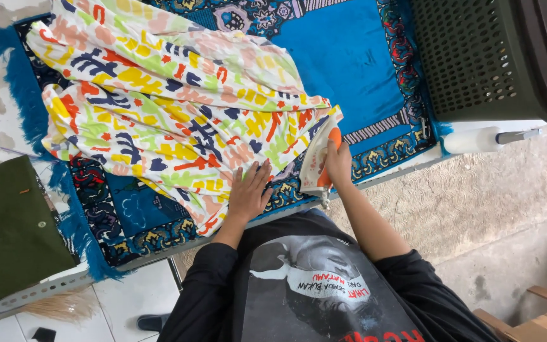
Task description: Ironing a colorful patterned shirt on a mat and then folding it.
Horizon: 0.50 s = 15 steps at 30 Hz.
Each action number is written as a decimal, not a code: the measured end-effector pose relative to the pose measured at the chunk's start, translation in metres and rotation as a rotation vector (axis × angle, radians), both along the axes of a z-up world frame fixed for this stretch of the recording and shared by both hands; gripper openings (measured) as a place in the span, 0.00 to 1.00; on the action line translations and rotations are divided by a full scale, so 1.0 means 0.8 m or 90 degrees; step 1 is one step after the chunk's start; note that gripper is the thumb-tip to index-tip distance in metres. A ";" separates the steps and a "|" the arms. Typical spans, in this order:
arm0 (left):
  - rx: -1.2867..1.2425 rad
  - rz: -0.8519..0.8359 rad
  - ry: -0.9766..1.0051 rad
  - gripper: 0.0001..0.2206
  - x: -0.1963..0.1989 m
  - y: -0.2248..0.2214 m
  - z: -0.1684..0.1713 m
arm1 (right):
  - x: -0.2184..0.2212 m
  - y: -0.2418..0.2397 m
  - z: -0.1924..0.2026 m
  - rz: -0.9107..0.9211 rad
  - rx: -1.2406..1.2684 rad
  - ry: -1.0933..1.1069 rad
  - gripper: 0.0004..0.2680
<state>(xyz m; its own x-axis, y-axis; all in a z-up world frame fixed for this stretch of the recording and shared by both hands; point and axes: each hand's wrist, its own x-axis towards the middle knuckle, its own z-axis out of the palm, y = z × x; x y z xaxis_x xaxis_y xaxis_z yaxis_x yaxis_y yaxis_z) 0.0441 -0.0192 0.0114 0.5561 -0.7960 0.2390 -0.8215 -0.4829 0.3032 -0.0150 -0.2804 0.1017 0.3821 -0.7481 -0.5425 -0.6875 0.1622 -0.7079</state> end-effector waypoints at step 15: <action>0.038 0.121 0.013 0.27 -0.063 0.148 0.013 | 0.022 -0.103 -0.052 0.059 -0.138 0.020 0.24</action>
